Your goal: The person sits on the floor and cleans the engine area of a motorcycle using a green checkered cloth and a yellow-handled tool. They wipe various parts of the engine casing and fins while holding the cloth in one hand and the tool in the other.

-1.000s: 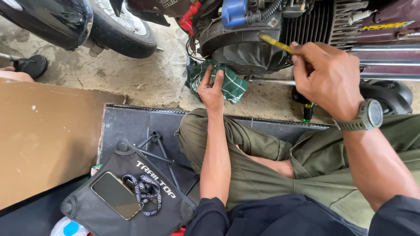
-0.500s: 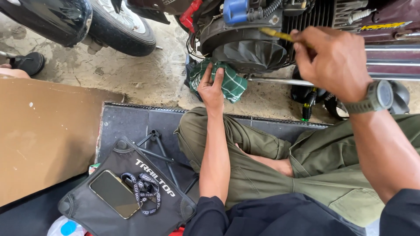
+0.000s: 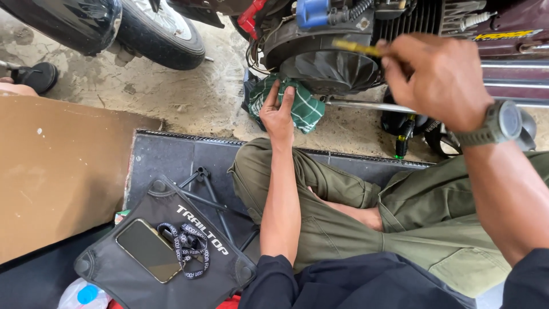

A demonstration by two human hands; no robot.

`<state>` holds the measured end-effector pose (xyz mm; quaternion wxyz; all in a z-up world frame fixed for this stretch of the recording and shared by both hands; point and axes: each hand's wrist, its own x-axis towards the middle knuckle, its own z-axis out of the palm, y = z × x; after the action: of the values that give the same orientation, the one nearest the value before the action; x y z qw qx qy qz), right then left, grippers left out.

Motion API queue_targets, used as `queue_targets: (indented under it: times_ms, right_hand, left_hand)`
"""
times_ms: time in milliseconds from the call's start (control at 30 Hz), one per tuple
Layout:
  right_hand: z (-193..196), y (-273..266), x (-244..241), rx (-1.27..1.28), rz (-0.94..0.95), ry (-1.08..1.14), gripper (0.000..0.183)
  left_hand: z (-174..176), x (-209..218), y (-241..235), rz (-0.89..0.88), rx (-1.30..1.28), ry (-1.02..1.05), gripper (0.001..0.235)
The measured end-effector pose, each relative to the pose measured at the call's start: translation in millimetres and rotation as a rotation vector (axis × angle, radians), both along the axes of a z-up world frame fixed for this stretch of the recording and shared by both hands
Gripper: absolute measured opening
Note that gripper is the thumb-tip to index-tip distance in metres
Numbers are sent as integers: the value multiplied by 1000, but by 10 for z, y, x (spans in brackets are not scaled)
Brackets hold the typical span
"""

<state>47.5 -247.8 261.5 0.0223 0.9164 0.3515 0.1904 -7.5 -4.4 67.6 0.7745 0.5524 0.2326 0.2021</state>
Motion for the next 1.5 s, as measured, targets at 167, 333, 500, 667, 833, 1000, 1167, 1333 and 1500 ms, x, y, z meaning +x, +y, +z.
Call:
queue_targets:
  times_ms: [167, 333, 500, 667, 833, 1000, 1167, 1333, 1500]
  right_hand:
    - [-22, -33, 20, -139, -63, -92, 18]
    - [-26, 17, 14, -1, 12, 32, 17]
    - [-55, -4, 58, 110, 89, 135, 14]
    - [-13, -42, 35, 104, -18, 35, 12]
    - [-26, -103, 64, 111, -7, 32, 12]
    - [-60, -74, 46, 58, 13, 49, 13]
    - [-79, -72, 5, 91, 67, 101, 8]
    - [-150, -256, -16, 342, 155, 239, 10]
    - [-347, -211, -234, 377, 66, 248, 10]
  left_hand:
    - [0, 0, 4, 2, -7, -2, 66]
    - [14, -8, 7, -11, -5, 12, 69]
    - [-14, 0, 16, -10, 10, -6, 68]
    - [-12, -4, 5, -11, -2, -10, 68]
    - [-15, -15, -6, -21, -22, -27, 66]
    - [-2, -8, -5, -17, 9, 3, 65]
    - [-44, 0, 1, -16, -29, -4, 67]
    - [-22, 35, 7, -13, -50, -18, 65]
    - [-26, 4, 15, -30, 51, 13, 65]
